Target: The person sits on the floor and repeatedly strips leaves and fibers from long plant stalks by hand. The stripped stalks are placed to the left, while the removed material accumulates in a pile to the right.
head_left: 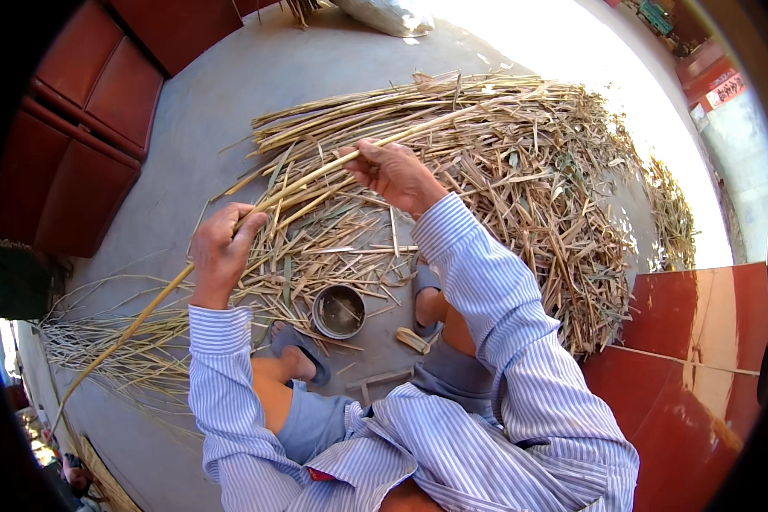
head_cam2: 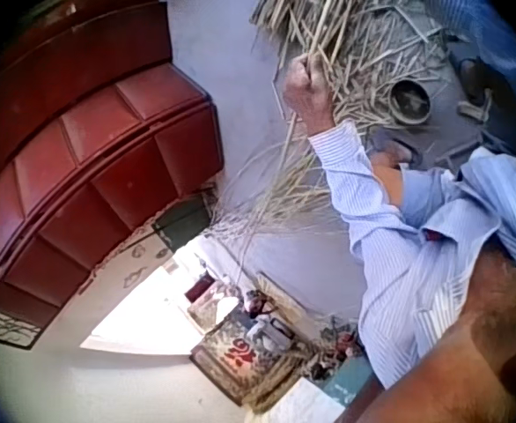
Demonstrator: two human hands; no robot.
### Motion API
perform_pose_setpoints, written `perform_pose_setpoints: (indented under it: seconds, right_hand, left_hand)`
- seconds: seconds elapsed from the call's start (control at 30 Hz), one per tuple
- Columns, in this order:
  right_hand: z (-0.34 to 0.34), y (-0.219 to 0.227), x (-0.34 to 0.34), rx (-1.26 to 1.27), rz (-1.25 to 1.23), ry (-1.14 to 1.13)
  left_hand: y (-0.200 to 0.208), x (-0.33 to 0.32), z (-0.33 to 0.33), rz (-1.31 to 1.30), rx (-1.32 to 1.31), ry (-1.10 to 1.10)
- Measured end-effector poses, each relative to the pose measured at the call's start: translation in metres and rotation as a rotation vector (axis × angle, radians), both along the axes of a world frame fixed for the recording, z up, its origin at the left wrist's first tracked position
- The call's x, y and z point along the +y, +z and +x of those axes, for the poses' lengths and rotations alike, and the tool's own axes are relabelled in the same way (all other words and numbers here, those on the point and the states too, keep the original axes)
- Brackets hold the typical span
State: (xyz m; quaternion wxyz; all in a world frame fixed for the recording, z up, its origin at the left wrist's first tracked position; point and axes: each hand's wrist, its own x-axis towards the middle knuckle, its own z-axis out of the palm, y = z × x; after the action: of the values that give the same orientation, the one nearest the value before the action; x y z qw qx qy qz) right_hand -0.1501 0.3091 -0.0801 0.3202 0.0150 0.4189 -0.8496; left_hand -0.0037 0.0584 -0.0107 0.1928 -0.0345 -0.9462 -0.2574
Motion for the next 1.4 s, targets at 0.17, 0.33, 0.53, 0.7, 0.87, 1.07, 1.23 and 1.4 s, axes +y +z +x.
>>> perform_pose_setpoints:
  seconds: [0.17,0.33,0.53,0.7,0.87,1.07,1.23,1.4]
  right_hand:
    - [-0.029,-0.01,0.033,0.09,-0.023,-0.225]
    - [-0.037,-0.012,0.043,0.11,-0.002,-0.33]
    - [-0.039,-0.02,0.034,0.043,0.101,-0.362]
    - [-0.06,-0.016,0.068,0.05,0.129,-0.6]
    - [-0.041,-0.01,0.046,0.058,0.15,-0.522]
    - [0.039,0.005,-0.048,0.083,0.136,-0.088]
    - [-0.019,-0.004,-0.003,0.177,0.152,-0.325]
    - [-0.069,-0.017,0.058,0.05,-0.005,-0.635]
  left_hand:
    - [-0.005,-0.019,0.011,0.242,-0.094,0.065]
    - [-0.009,-0.032,0.031,0.191,-0.116,0.089]
    - [0.005,-0.019,0.044,-0.267,0.247,-0.007]
    - [0.017,-0.054,0.072,-0.201,0.095,0.069]
    - [0.012,-0.088,0.088,-0.016,-0.084,0.25]
    - [-0.002,-0.011,0.026,-0.252,0.15,-0.056]
    - [-0.005,-0.021,0.043,-0.047,-0.015,-0.001]
    - [-0.006,-0.033,0.066,0.066,-0.152,0.065]
